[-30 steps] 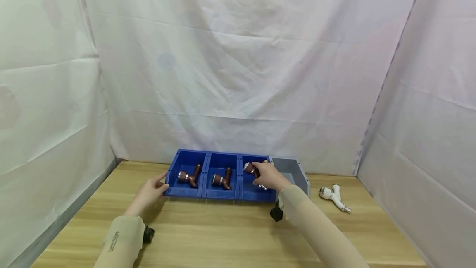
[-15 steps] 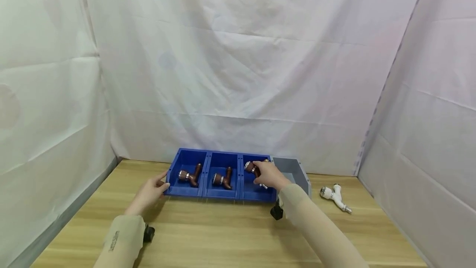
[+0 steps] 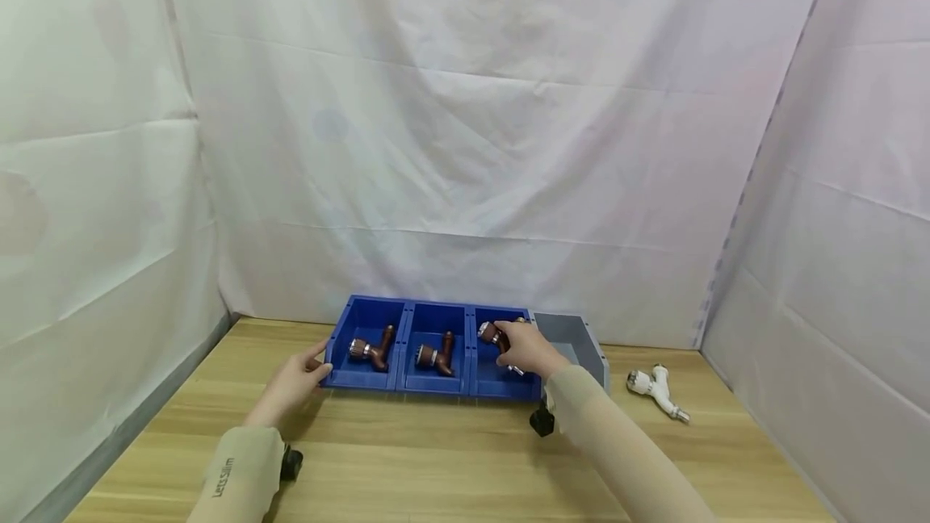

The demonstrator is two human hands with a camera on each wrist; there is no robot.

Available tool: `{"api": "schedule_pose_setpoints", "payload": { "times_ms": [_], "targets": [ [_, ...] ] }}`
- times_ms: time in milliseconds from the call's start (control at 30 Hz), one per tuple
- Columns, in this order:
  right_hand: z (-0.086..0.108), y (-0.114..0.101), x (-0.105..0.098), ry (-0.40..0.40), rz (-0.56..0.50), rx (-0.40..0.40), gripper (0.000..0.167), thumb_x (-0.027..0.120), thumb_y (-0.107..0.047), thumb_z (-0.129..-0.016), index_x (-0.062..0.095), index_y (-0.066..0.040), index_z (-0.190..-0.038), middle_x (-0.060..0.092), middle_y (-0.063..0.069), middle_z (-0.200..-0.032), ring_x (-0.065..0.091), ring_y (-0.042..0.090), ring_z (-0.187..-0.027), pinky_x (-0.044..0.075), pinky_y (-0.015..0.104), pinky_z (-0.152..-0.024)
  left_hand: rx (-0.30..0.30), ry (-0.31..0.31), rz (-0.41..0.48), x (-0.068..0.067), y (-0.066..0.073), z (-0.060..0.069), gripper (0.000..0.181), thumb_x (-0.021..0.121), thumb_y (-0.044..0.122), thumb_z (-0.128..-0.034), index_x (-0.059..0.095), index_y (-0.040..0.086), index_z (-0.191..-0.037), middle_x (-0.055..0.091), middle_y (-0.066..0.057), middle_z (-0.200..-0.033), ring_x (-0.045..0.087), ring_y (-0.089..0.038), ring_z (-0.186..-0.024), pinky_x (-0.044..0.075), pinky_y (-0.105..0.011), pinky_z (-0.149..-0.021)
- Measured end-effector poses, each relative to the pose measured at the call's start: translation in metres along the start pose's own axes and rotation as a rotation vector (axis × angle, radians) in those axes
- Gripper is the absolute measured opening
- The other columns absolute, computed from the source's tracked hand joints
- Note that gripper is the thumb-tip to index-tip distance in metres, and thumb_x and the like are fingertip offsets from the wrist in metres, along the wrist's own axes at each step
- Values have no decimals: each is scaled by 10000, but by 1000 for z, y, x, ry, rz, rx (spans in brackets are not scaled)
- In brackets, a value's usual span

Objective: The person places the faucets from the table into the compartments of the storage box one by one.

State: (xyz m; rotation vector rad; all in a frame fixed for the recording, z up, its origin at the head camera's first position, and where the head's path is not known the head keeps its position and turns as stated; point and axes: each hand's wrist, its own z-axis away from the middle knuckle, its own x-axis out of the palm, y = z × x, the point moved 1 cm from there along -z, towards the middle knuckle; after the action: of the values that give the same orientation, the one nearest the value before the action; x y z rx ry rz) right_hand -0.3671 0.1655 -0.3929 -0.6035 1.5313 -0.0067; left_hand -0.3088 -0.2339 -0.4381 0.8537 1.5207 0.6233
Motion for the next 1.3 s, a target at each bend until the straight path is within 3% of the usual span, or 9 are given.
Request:
{"api": "schedule_pose_setpoints", "payload": {
  "times_ms": [267, 500, 600, 933, 1167, 1300],
  "targets": [
    [0, 0, -2, -12, 16, 8, 663, 794, -89, -794, 506, -37, -1389, 634, 47, -955, 580, 200, -823, 494, 386, -739, -5, 1, -5, 0, 0, -2, 549, 562, 76, -975, 349, -52, -1465, 648, -199, -984, 637, -239, -711, 508, -343, -599],
    [-2, 0, -4, 6, 4, 16, 726, 805, -90, -787, 464, -10, -1422, 630, 91, -1105, 591, 239, -958, 504, 425, -817, 15, 20, -20, 0, 1, -7, 539, 575, 86, -970, 376, -55, -1450, 662, -182, -949, 622, -225, -682, 488, -341, -581],
    [-3, 1, -4, 4, 9, 9, 720, 806, -93, -788, 468, -13, -1419, 625, 87, -1104, 589, 241, -962, 505, 423, -810, 21, 27, -30, 0, 2, -8, 535, 585, 84, -964, 388, -58, -1442, 668, -162, -919, 611, -221, -674, 477, -339, -578],
    [2, 2, -4, -7, -8, 5, 675, 801, -84, -791, 497, -26, -1390, 579, 5, -872, 532, 171, -769, 489, 380, -731, 9, 12, -11, 2, 3, -6, 538, 578, 92, -970, 382, -42, -1453, 662, -173, -957, 619, -239, -700, 487, -341, -590],
    [0, 3, -6, 6, -2, 17, 714, 807, -81, -782, 476, -7, -1410, 617, 73, -1054, 566, 222, -914, 501, 419, -801, 24, 15, -21, 2, 3, -9, 537, 585, 89, -966, 389, -40, -1450, 670, -180, -956, 631, -236, -686, 493, -340, -588],
    [0, 5, -3, 6, 9, 16, 701, 812, -86, -778, 492, -15, -1397, 614, 55, -1001, 560, 213, -881, 500, 409, -780, 11, 8, -13, 3, 4, -9, 542, 581, 90, -968, 381, -35, -1456, 666, -179, -952, 619, -239, -685, 482, -343, -570]
  ]
}}
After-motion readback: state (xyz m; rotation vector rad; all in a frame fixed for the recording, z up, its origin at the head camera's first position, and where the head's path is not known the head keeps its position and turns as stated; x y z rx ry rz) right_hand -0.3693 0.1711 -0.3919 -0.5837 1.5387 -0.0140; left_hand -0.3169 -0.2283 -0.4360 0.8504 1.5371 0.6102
